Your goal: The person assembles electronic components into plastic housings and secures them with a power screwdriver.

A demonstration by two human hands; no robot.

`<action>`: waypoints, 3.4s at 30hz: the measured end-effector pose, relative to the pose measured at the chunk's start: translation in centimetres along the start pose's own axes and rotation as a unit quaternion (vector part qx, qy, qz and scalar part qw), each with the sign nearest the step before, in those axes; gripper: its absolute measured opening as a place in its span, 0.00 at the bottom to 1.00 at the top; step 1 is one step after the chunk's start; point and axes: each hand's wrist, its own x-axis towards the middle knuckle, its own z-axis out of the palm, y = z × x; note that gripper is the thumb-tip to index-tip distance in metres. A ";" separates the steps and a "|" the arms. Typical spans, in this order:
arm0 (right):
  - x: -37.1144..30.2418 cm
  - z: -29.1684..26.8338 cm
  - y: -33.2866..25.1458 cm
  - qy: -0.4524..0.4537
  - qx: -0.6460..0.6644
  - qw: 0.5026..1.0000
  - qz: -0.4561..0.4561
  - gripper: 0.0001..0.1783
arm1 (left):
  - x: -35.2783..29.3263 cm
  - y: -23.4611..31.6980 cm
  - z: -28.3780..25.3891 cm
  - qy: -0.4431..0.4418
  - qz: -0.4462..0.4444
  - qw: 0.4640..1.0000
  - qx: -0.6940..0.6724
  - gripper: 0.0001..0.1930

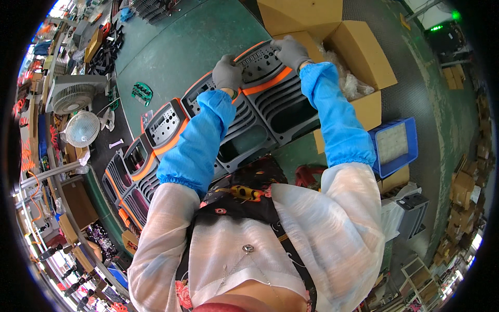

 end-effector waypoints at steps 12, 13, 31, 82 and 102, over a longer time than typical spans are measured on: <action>-2.4 0.7 -1.7 0.073 -0.158 0.957 -0.234 0.13 | -1.9 0.3 -0.3 -0.042 0.261 0.926 0.271 0.10; -2.2 0.8 -1.9 0.060 -0.189 0.946 -0.256 0.10 | -1.8 0.2 -0.2 -0.046 0.270 0.916 0.293 0.10; -1.0 1.0 -2.4 -0.006 -0.316 0.911 -0.265 0.08 | -1.7 0.7 0.1 -0.083 0.317 0.883 0.336 0.08; -14.9 18.7 -26.3 0.111 -0.076 0.951 -0.279 0.18 | 14.2 -25.8 -20.5 0.127 -0.385 0.898 0.172 0.13; -14.7 18.4 -25.2 0.085 0.004 0.926 -0.368 0.16 | -23.8 -32.5 -28.4 0.441 -0.097 0.891 0.055 0.21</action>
